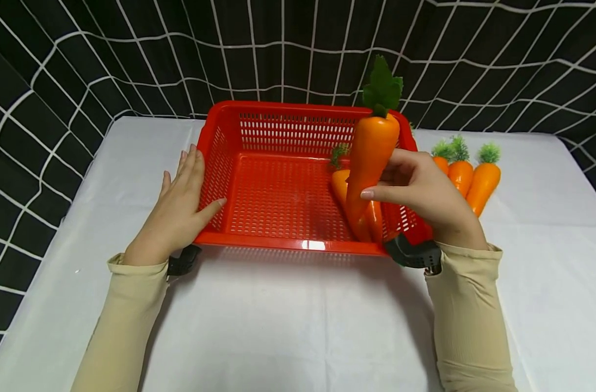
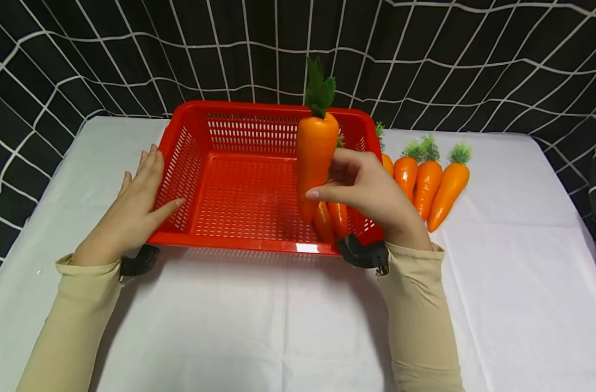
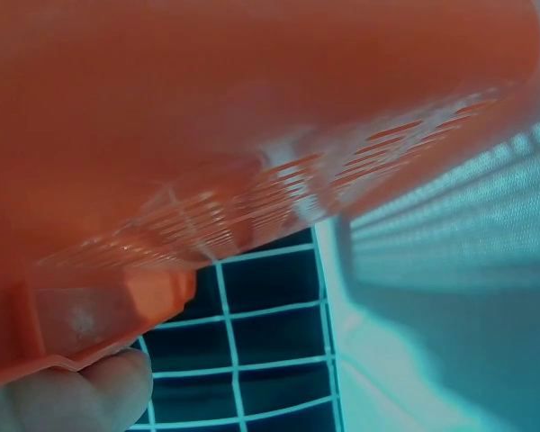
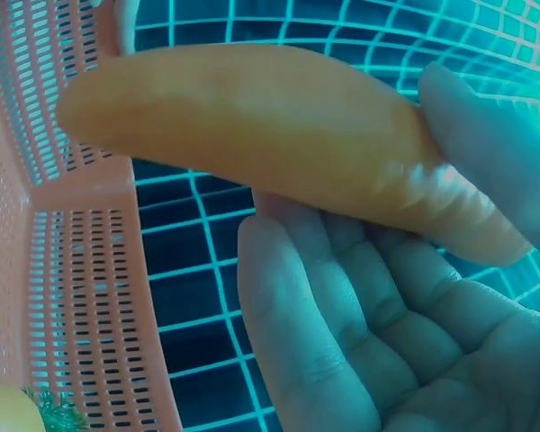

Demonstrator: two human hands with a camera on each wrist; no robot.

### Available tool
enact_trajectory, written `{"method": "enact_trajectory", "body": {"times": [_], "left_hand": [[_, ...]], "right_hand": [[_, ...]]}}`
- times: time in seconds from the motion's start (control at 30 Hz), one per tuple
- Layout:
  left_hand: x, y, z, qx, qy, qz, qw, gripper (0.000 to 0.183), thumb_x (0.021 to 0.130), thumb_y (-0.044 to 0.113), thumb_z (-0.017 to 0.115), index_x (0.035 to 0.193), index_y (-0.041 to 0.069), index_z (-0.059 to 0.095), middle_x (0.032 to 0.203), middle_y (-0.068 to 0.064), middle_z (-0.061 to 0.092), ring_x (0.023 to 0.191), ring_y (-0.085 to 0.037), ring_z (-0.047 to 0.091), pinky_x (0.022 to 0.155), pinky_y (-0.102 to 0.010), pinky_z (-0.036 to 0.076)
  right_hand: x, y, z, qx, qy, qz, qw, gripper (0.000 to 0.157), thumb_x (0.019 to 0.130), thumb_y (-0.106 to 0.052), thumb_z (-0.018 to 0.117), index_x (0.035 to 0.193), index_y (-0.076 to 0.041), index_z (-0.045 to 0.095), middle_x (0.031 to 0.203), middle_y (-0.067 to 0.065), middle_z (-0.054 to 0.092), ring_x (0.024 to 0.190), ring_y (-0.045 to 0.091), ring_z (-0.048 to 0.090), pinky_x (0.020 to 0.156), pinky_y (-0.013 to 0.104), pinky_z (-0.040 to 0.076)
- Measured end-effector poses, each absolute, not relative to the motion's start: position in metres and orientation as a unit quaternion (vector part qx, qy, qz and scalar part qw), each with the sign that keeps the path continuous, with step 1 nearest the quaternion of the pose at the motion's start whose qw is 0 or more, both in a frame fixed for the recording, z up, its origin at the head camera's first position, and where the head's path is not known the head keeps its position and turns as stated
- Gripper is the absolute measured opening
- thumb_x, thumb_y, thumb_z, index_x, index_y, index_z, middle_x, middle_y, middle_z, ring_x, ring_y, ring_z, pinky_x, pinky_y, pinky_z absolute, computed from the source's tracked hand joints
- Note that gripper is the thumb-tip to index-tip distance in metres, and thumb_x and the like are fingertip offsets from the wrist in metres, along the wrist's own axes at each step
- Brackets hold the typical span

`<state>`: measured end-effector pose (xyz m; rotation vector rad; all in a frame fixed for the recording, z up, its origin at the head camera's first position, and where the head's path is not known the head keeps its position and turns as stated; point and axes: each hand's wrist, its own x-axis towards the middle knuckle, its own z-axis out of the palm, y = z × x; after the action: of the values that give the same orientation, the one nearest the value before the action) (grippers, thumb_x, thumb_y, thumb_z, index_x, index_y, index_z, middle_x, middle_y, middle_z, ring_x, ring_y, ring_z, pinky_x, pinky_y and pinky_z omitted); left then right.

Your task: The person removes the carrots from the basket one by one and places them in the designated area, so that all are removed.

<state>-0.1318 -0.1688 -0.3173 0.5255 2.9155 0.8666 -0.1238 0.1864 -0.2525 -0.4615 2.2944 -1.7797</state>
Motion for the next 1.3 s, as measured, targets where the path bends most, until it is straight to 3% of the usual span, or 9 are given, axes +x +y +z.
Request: {"method": "enact_trajectory", "body": {"times": [0.47,0.77,1.03,1.3], "left_hand": [[-0.129,-0.168,-0.317,0.176,0.943,0.28,0.029,0.082,0.095,0.03,0.053,0.148,-0.003,0.001,0.156,-0.013,-0.009,0.142,-0.027,-0.011,0.108,-0.06,-0.007],[-0.13,-0.168,-0.317,0.18,0.942,0.282,0.028,0.081,0.095,0.029,0.053,0.148,-0.004,0.001,0.156,-0.014,-0.009,0.142,-0.028,-0.011,0.107,-0.06,-0.006],[-0.129,-0.167,-0.317,0.181,0.941,0.286,0.031,0.08,0.095,0.027,0.052,0.148,-0.005,0.001,0.156,-0.015,-0.009,0.142,-0.028,-0.01,0.107,-0.062,-0.005],[-0.129,-0.168,-0.316,0.183,0.94,0.285,0.036,0.08,0.096,0.029,0.051,0.148,-0.004,0.0,0.156,-0.014,-0.011,0.142,-0.027,-0.012,0.108,-0.06,-0.005]], "right_hand": [[-0.123,0.208,-0.253,-0.137,0.742,-0.654,0.053,0.026,0.078,0.01,0.069,0.1,-0.006,0.07,0.088,0.006,0.07,0.078,0.019,0.067,0.072,0.025,0.053],[-0.119,0.236,-0.249,-0.097,0.707,-0.701,0.001,0.027,0.081,0.013,0.063,0.106,0.002,0.068,0.093,0.01,0.069,0.083,0.02,0.064,0.074,0.023,0.052],[-0.116,0.256,-0.246,-0.12,0.636,-0.762,-0.033,0.033,0.082,0.023,0.052,0.113,0.014,0.061,0.101,0.017,0.068,0.091,0.027,0.065,0.082,0.028,0.051],[-0.114,0.276,-0.247,-0.098,0.618,-0.778,-0.065,0.034,0.082,0.025,0.049,0.112,0.015,0.061,0.099,0.019,0.068,0.089,0.028,0.065,0.08,0.028,0.053]]}}
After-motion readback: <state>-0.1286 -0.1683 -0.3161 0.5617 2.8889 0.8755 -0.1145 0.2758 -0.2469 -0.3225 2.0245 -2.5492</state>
